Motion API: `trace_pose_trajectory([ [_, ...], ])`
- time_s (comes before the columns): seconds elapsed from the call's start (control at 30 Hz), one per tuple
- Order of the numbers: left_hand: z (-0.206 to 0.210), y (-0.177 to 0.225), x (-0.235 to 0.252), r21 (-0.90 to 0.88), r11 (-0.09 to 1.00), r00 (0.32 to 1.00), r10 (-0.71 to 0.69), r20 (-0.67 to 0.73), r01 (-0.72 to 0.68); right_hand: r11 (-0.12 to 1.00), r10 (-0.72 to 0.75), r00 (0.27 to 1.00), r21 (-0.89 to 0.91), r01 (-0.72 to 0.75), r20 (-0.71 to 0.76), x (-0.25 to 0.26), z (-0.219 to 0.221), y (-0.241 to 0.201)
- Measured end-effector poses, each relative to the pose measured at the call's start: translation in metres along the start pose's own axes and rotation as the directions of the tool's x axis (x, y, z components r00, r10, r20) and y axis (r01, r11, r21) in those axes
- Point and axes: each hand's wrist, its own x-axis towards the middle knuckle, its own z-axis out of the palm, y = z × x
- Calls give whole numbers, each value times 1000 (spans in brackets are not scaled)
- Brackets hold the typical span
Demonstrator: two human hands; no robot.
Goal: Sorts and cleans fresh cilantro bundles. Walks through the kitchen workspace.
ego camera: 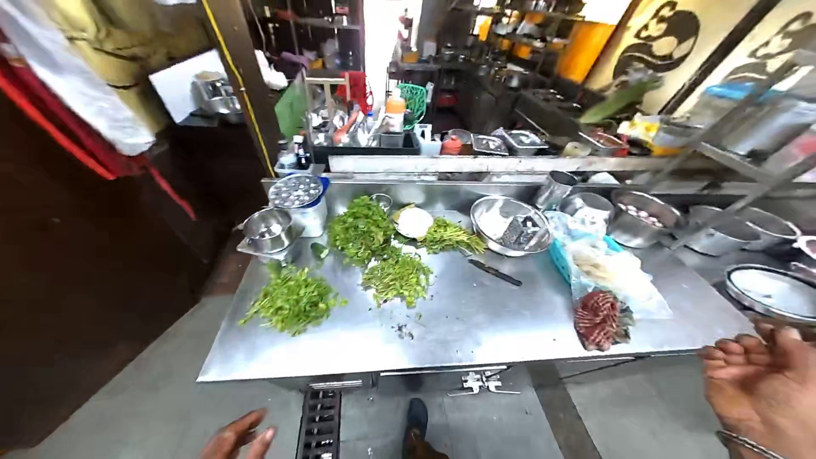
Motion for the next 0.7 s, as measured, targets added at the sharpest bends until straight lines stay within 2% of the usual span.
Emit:
trace_pose_trajectory([
  [0.07, 41, 17, 46, -13, 1000, 999, 25, 35, -25, 999, 32, 999, -36, -34, -34, 20, 15, 47],
  [0.1, 62, 25, 67, -11, 999, 998, 36, 46, -35, 987, 29, 999, -159, -33, -27, 30, 27, 80],
  [0.13, 82, 31, 86, -4, 999, 998, 36, 57, -36, 942, 17, 1000, -334, -8, 25, 38, 41, 118],
  [0.2, 119, 40, 125, 28, 1000, 998, -1, 68, -1, 772, 82, 961, -626, 107, 266, 45, 80, 196],
  [0.23, 136, 41, 143, 47, 999, 997, -20, 76, 16, 682, 148, 896, -699, 215, 419, 42, 106, 233],
  [0.27, 152, 41, 159, 60, 998, 995, -40, 88, 34, 616, 222, 791, -711, 339, 570, 33, 135, 263],
  [0.33, 174, 40, 188, 93, 993, 989, -85, 121, 74, 578, 315, 524, -597, 556, 792, 6, 197, 308],
  [0.43, 195, 40, 221, 146, 980, 973, -161, 162, 138, 567, 304, 149, -304, 765, 941, -28, 283, 351],
  [0.5, 204, 43, 236, 135, 977, 966, -188, 179, 165, 534, 330, -41, -151, 832, 943, -35, 331, 376],
  [0.53, 205, 44, 241, 129, 976, 963, -198, 184, 176, 518, 358, -105, -104, 849, 928, -39, 351, 389],
  [0.6, 203, 43, 248, 139, 971, 955, -218, 199, 192, 483, 420, -184, -47, 874, 889, -44, 385, 414],
  [0.7, 199, 32, 254, 145, 969, 947, -227, 228, 197, 371, 528, -208, -4, 929, 823, -43, 410, 437],
])
